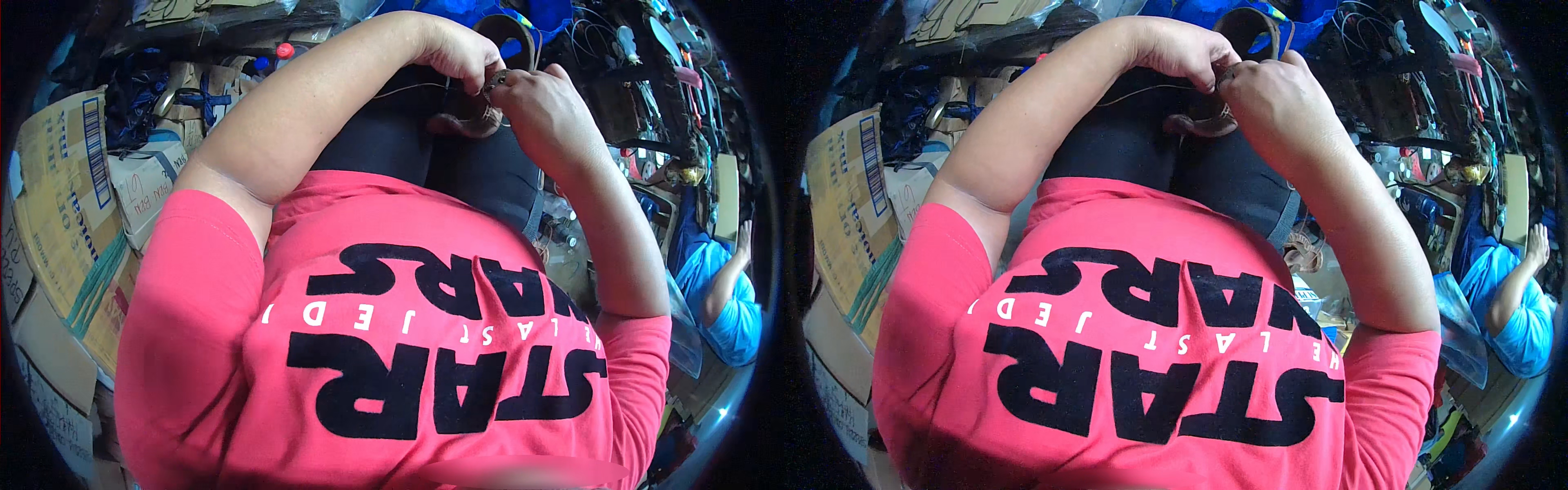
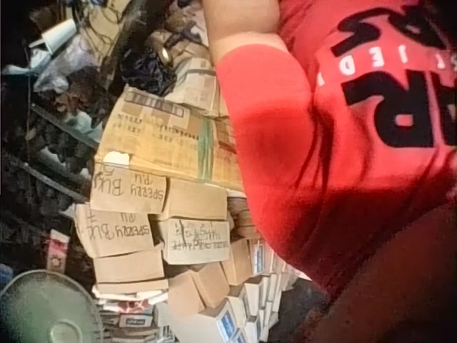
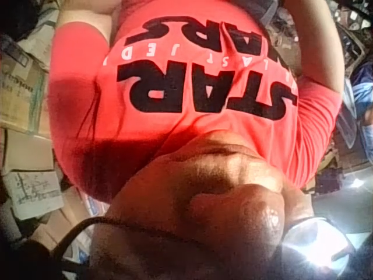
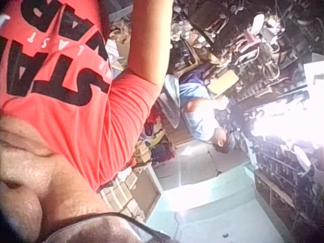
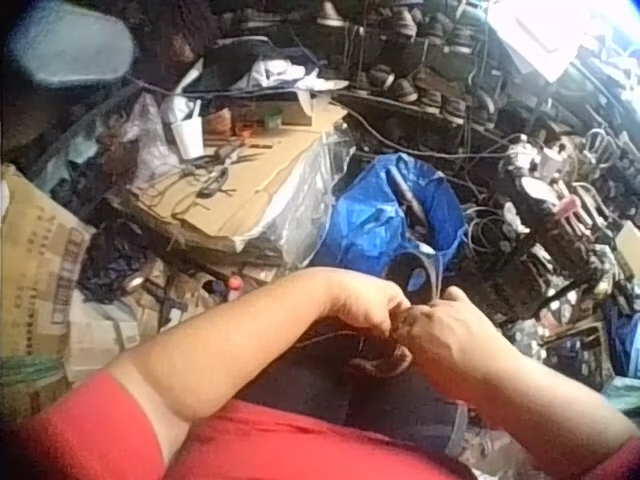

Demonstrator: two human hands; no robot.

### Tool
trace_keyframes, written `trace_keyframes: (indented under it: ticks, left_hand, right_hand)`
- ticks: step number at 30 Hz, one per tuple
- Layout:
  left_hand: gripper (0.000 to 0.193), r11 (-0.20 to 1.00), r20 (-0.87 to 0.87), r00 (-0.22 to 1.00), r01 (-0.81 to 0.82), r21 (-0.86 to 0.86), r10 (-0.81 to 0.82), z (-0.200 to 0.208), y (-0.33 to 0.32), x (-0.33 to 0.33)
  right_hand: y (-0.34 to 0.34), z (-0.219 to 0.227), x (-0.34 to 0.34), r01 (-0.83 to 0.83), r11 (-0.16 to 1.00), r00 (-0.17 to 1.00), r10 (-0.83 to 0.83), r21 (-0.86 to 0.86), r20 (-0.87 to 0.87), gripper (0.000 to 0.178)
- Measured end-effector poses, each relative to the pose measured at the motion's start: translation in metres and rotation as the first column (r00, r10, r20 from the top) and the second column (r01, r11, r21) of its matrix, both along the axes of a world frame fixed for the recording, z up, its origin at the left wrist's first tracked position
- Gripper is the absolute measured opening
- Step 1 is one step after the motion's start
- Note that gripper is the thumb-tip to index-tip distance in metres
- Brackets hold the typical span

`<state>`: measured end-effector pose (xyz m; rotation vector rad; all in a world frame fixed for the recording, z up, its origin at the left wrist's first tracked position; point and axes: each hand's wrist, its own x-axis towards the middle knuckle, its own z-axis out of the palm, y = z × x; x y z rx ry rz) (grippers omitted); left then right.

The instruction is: Manually threading a leather cord through a shoe upper component.

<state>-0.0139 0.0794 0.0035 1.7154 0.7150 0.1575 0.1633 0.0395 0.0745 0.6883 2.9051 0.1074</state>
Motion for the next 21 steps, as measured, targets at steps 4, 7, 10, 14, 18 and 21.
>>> trace_keyframes:
  ticks: [4,7,10,14,18,21]
  left_hand:
    - [0.025,0.989,-0.091,0.992,-0.075,0.128,0.087,0.008,-0.003,-0.002]
    - [0.027,0.984,-0.013,0.993,-0.114,0.138,0.117,-0.004,0.003,0.000]
    - [0.027,0.954,0.000,0.983,-0.178,0.242,0.183,-0.018,0.008,0.003]
    - [0.028,0.844,-0.008,0.926,-0.341,0.413,0.378,-0.011,-0.011,0.003]
    - [0.051,0.502,0.170,0.724,-0.608,0.615,0.669,-0.010,-0.073,-0.007]
    - [0.051,0.747,0.040,0.778,-0.615,0.251,0.627,0.022,-0.134,-0.030]
  right_hand:
    - [0.007,-0.002,0.001,-0.063,0.997,0.995,0.066,0.035,-0.079,0.013]
    - [0.010,-0.006,-0.001,-0.073,0.997,0.995,0.075,0.024,-0.072,0.014]
    - [0.021,-0.021,0.001,-0.108,0.994,0.991,0.106,-0.018,-0.087,0.013]
    - [0.021,-0.040,0.019,-0.066,0.982,0.935,-0.001,-0.177,-0.355,0.009]
    - [0.006,-0.039,0.047,0.222,0.564,0.643,-0.698,-0.795,-0.316,0.015]
    - [0.006,-0.037,0.100,-0.272,0.137,0.417,-0.875,-0.953,-0.245,0.016]
